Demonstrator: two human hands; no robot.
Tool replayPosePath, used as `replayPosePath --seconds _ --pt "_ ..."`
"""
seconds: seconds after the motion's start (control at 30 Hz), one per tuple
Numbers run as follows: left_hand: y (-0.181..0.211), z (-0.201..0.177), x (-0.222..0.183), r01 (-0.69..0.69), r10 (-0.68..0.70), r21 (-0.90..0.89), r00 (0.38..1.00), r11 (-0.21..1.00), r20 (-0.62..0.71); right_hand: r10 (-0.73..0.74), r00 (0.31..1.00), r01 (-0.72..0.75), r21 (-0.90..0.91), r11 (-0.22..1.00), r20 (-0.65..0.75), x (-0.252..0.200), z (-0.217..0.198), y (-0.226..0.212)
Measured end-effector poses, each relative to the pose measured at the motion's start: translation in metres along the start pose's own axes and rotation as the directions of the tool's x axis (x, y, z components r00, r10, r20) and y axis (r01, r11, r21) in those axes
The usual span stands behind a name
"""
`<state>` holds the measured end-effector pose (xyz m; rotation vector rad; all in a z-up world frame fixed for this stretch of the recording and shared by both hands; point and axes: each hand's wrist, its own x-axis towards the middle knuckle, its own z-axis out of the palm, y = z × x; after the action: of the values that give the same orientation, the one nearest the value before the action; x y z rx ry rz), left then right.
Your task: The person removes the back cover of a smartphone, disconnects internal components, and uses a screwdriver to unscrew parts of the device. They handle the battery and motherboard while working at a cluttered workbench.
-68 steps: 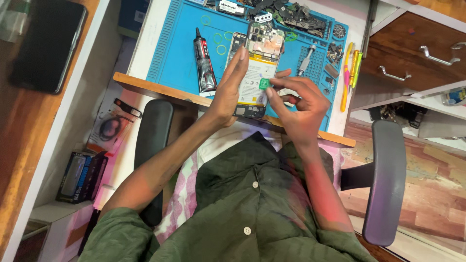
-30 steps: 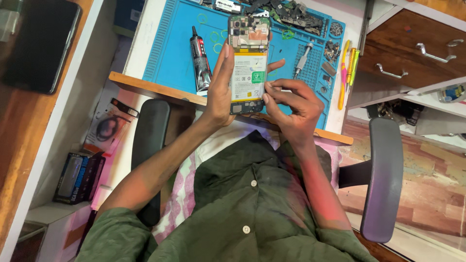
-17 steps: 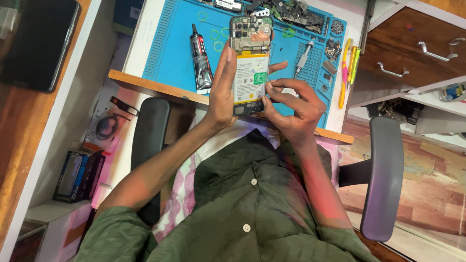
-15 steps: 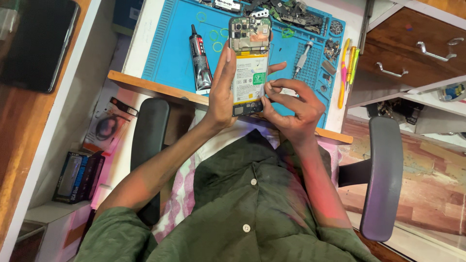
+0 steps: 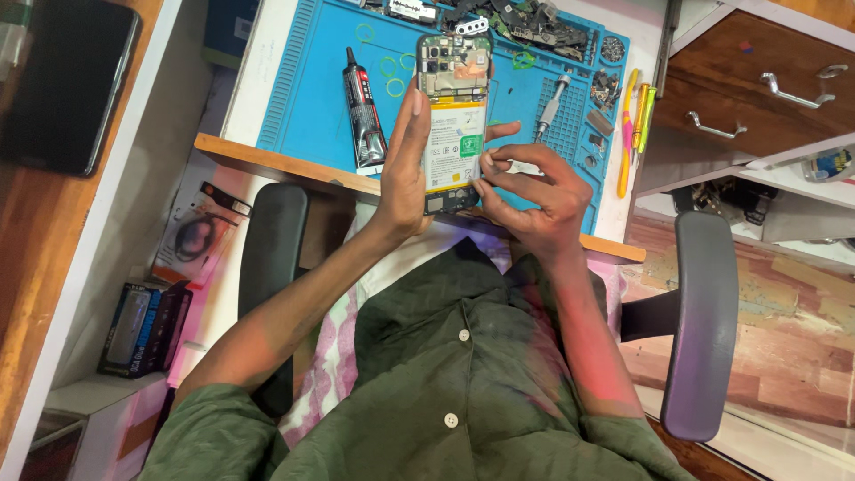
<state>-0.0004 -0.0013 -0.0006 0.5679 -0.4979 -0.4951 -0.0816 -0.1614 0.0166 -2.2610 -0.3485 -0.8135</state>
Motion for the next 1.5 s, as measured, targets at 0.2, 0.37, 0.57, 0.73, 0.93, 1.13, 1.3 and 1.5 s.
replayPosePath --seconds 0.2,0.37,0.57,0.73,0.93,1.13,1.3,1.5 --pt "0.0 0.001 0.002 -0.004 0.004 -0.01 1.0 1.0 0.002 0.02 1.0 -0.02 -0.004 1.0 -0.017 0.0 0.003 -0.001" --pt "-0.001 0.0 0.0 -0.007 0.008 0.021 1.0 1.0 -0.023 0.028 0.999 -0.028 0.001 1.0 -0.031 -0.002 0.004 0.0" --pt "-0.002 -0.003 0.002 -0.001 0.002 0.031 0.999 1.0 -0.037 0.023 0.996 -0.025 -0.013 1.0 -0.085 -0.003 0.011 -0.001" --pt "-0.004 0.0 0.004 -0.001 0.004 0.038 0.997 0.999 -0.072 0.009 0.992 -0.015 -0.047 0.999 -0.125 0.003 0.014 -0.007" --pt "-0.002 0.003 0.007 0.001 0.008 0.101 0.996 0.995 -0.091 -0.03 0.994 0.011 -0.172 0.985 -0.109 0.02 -0.013 0.046" --pt "0.001 -0.002 0.01 0.031 -0.019 0.142 0.996 0.989 -0.088 0.045 0.859 -0.372 -0.563 0.738 -0.51 0.086 -0.152 0.24" --pt "-0.002 -0.009 0.015 0.054 -0.042 0.093 0.991 0.994 -0.127 0.088 0.882 -0.441 -0.744 0.501 -0.464 0.111 -0.243 0.362" --pt "-0.007 -0.017 0.02 0.055 -0.036 0.115 0.986 0.992 -0.162 0.147 0.941 -0.331 -0.748 0.576 -0.303 0.095 -0.268 0.384"
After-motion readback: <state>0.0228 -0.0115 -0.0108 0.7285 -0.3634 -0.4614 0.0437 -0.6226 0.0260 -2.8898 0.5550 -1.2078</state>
